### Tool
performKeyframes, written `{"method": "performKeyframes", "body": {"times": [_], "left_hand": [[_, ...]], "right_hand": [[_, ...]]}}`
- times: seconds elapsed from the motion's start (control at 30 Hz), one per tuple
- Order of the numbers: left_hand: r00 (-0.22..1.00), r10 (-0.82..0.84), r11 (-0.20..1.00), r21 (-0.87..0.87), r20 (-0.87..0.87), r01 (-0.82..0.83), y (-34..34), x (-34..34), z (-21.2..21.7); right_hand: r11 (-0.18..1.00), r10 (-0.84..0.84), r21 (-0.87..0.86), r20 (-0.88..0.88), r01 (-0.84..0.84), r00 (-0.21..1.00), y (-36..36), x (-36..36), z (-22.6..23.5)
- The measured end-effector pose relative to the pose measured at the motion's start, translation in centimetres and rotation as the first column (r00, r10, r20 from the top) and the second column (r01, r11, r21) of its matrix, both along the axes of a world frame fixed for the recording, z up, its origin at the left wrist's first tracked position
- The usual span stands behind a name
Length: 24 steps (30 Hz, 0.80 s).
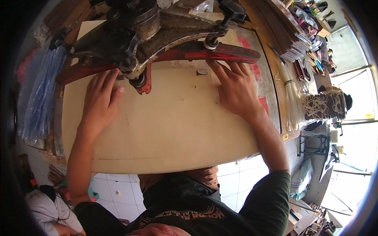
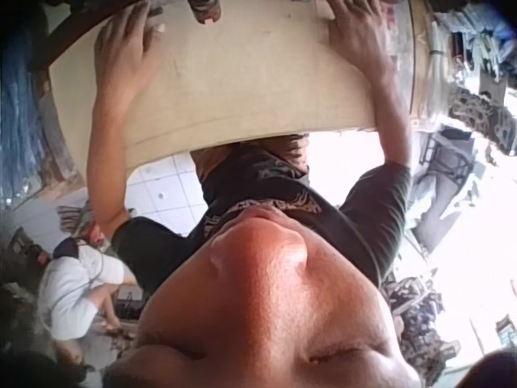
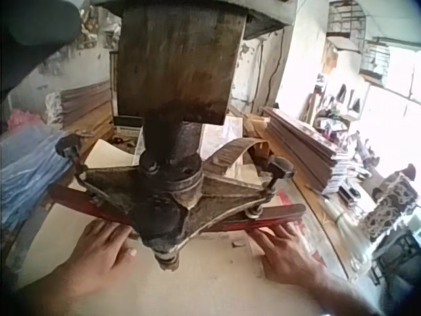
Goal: The person positions a plastic sheet on a work surface, aligns a mechanical press arm, and then manipulates the sheet to form or seal a plastic bag using the machine.
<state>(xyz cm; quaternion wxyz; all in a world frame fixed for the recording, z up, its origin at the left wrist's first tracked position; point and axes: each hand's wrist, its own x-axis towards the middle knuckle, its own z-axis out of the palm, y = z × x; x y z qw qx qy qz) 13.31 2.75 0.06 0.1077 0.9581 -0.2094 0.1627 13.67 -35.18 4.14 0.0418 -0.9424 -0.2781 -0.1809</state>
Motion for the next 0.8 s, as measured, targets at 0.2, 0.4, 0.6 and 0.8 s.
{"method": "performKeyframes", "body": {"times": [0.2, 0.4, 0.6, 0.8], "left_hand": [[1.000, -0.023, 0.998, -0.064, -0.020, 0.022, 0.1, 0.3, 0.1], [1.000, -0.017, 0.999, -0.044, -0.012, 0.017, 0.1, 0.3, -0.1], [1.000, 0.003, 0.998, 0.058, -0.001, -0.003, -0.3, -0.1, 1.0], [1.000, 0.005, 0.997, 0.078, -0.026, -0.003, -0.4, -0.2, 1.4]], "right_hand": [[0.998, 0.016, -0.058, 0.000, -0.016, 1.000, 0.1, -0.3, 0.0], [0.992, 0.053, 0.118, -0.087, -0.043, 0.995, 0.0, 0.0, -0.4], [0.984, 0.051, 0.175, -0.076, -0.038, 0.996, 0.2, 0.0, -0.7], [0.984, 0.050, 0.176, -0.053, -0.040, 0.997, 0.3, 0.0, -0.8]]}}
